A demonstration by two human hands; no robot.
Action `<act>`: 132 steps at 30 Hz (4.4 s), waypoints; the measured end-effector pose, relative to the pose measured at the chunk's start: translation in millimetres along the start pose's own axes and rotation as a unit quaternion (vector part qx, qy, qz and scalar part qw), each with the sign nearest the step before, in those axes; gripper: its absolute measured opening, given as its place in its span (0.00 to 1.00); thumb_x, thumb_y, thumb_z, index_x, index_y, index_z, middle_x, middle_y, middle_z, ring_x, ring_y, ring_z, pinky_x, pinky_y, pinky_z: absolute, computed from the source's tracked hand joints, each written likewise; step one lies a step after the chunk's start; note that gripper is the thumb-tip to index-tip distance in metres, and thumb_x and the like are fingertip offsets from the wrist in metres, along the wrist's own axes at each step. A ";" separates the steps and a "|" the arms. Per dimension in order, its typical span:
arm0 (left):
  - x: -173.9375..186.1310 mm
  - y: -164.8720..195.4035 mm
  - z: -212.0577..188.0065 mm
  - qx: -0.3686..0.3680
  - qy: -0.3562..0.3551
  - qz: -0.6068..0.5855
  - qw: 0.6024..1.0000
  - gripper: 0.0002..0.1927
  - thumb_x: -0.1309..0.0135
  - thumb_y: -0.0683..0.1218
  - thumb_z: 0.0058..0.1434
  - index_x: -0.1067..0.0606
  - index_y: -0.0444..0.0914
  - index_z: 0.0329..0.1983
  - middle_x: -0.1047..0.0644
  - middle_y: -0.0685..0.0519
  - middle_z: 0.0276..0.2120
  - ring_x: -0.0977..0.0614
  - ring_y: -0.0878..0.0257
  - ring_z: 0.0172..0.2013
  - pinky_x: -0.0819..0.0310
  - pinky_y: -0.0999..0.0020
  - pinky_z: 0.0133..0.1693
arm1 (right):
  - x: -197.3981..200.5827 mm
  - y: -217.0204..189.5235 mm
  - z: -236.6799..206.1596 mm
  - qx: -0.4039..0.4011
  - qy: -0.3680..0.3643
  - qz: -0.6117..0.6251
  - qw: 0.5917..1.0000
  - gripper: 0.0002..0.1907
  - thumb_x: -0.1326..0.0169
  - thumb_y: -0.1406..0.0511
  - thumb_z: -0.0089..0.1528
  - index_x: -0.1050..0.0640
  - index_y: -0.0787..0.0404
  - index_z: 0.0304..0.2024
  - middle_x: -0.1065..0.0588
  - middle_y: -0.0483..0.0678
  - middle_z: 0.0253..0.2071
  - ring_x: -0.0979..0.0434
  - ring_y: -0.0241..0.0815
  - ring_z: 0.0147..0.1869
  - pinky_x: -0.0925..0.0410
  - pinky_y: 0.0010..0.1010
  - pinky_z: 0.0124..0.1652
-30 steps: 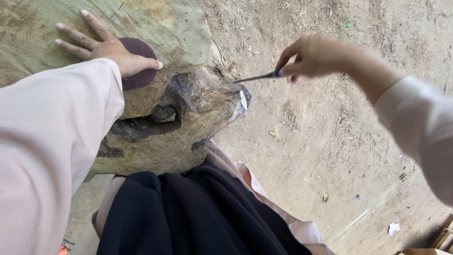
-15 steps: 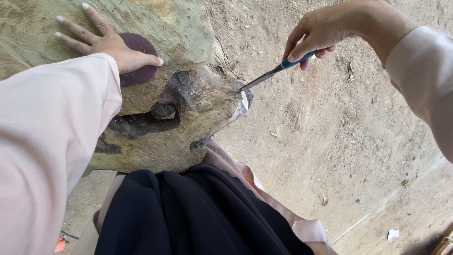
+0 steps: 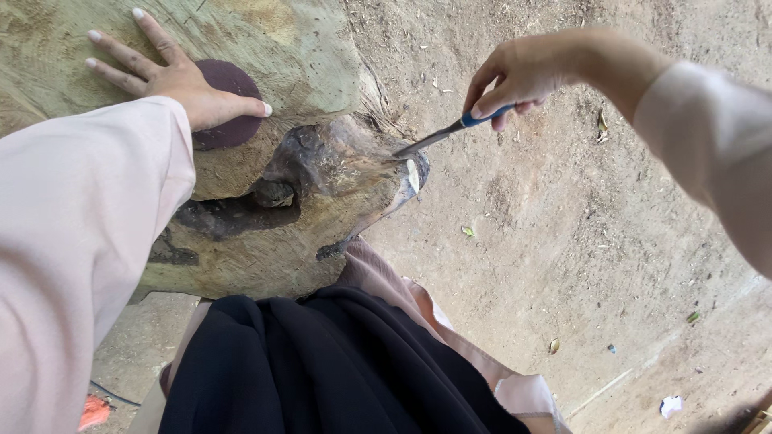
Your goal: The person uses a chisel and sandpaper to carve and smooth a large piece of wood. They repeatedly scrape and sand the surface, focusing on a specific area with a dark patch.
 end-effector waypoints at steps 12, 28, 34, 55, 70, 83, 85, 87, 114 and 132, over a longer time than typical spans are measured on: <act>-1.1 -0.5 3.6 -0.007 0.005 0.012 1.000 0.83 0.36 0.77 0.39 0.78 0.46 0.80 0.77 0.23 0.73 0.74 0.20 0.71 0.72 0.11 0.64 | 19.6 -10.5 9.4 0.012 -0.021 0.001 1.000 0.15 0.44 0.60 0.64 0.16 0.58 0.49 0.16 0.51 0.36 0.34 0.38 0.25 0.39 0.27 0.29; 2.1 2.3 0.3 -0.003 0.008 0.009 1.000 0.84 0.36 0.77 0.37 0.78 0.45 0.79 0.77 0.22 0.72 0.76 0.21 0.70 0.75 0.12 0.64 | -5.5 -29.7 -22.6 0.055 0.005 -0.079 0.995 0.15 0.46 0.53 0.66 0.19 0.49 0.51 0.16 0.46 0.41 0.20 0.36 0.40 0.29 0.30 0.44; 0.6 2.9 4.0 -0.014 0.015 0.006 1.000 0.83 0.37 0.77 0.35 0.77 0.44 0.78 0.77 0.22 0.71 0.76 0.21 0.70 0.78 0.15 0.64 | 14.1 -43.6 -1.6 0.025 -0.013 -0.171 0.985 0.14 0.45 0.56 0.66 0.18 0.52 0.50 0.15 0.47 0.43 0.23 0.43 0.39 0.30 0.34 0.45; -0.5 -0.5 -2.1 0.008 -0.001 -0.009 1.000 0.83 0.35 0.76 0.36 0.79 0.48 0.79 0.78 0.24 0.72 0.75 0.21 0.70 0.71 0.10 0.63 | -30.1 -40.7 -13.1 0.018 0.029 -0.158 0.987 0.16 0.50 0.56 0.68 0.20 0.50 0.55 0.18 0.47 0.41 0.31 0.38 0.32 0.32 0.31 0.37; 0.1 -2.4 -0.9 0.000 -0.005 -0.003 1.000 0.83 0.36 0.76 0.38 0.79 0.46 0.79 0.78 0.23 0.72 0.76 0.21 0.71 0.71 0.11 0.64 | 0.0 17.4 19.8 -0.013 -0.046 0.055 0.997 0.14 0.43 0.60 0.65 0.17 0.56 0.51 0.16 0.51 0.37 0.32 0.39 0.28 0.37 0.28 0.29; -2.8 -5.5 7.2 -0.012 0.001 0.017 1.000 0.83 0.37 0.77 0.38 0.79 0.45 0.80 0.77 0.23 0.73 0.75 0.21 0.71 0.72 0.08 0.62 | -54.0 -22.8 -45.4 -0.009 -0.005 -0.097 0.995 0.18 0.53 0.56 0.70 0.25 0.48 0.61 0.18 0.47 0.37 0.28 0.36 0.31 0.31 0.26 0.34; -4.4 -7.4 7.5 -0.005 -0.005 0.003 1.000 0.83 0.37 0.76 0.37 0.79 0.47 0.80 0.78 0.24 0.73 0.76 0.22 0.72 0.70 0.07 0.62 | -52.2 -29.7 -54.6 -0.018 -0.001 -0.115 0.993 0.18 0.55 0.54 0.71 0.27 0.47 0.62 0.19 0.49 0.36 0.29 0.41 0.30 0.30 0.30 0.33; -4.9 -8.7 8.9 -0.001 -0.005 0.005 1.000 0.83 0.37 0.76 0.37 0.79 0.47 0.80 0.77 0.24 0.73 0.75 0.22 0.72 0.70 0.07 0.62 | -39.2 -43.6 -51.8 0.029 0.010 -0.097 0.995 0.19 0.55 0.53 0.68 0.24 0.49 0.57 0.19 0.47 0.35 0.28 0.41 0.29 0.30 0.31 0.34; -2.6 -3.5 7.4 0.000 0.003 0.008 1.000 0.84 0.36 0.77 0.38 0.80 0.47 0.79 0.78 0.23 0.72 0.74 0.20 0.72 0.68 0.10 0.63 | -109.7 60.0 40.8 -0.016 0.081 0.485 0.871 0.15 0.56 0.62 0.70 0.28 0.60 0.57 0.30 0.46 0.30 0.38 0.30 0.23 0.41 0.22 0.22; -9.0 -6.4 21.1 -0.043 0.013 0.037 0.998 0.81 0.39 0.77 0.39 0.76 0.43 0.80 0.77 0.26 0.73 0.76 0.17 0.69 0.72 0.03 0.58 | -149.2 32.8 35.9 0.003 0.106 0.560 0.822 0.13 0.53 0.63 0.68 0.27 0.59 0.54 0.27 0.47 0.30 0.36 0.32 0.23 0.40 0.24 0.22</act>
Point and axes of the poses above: each hand's wrist, its own z-axis towards the middle knuckle, its own x-axis out of the back of the hand, y = z × x, the point moved 10 cm from there along z, towards the middle knuckle
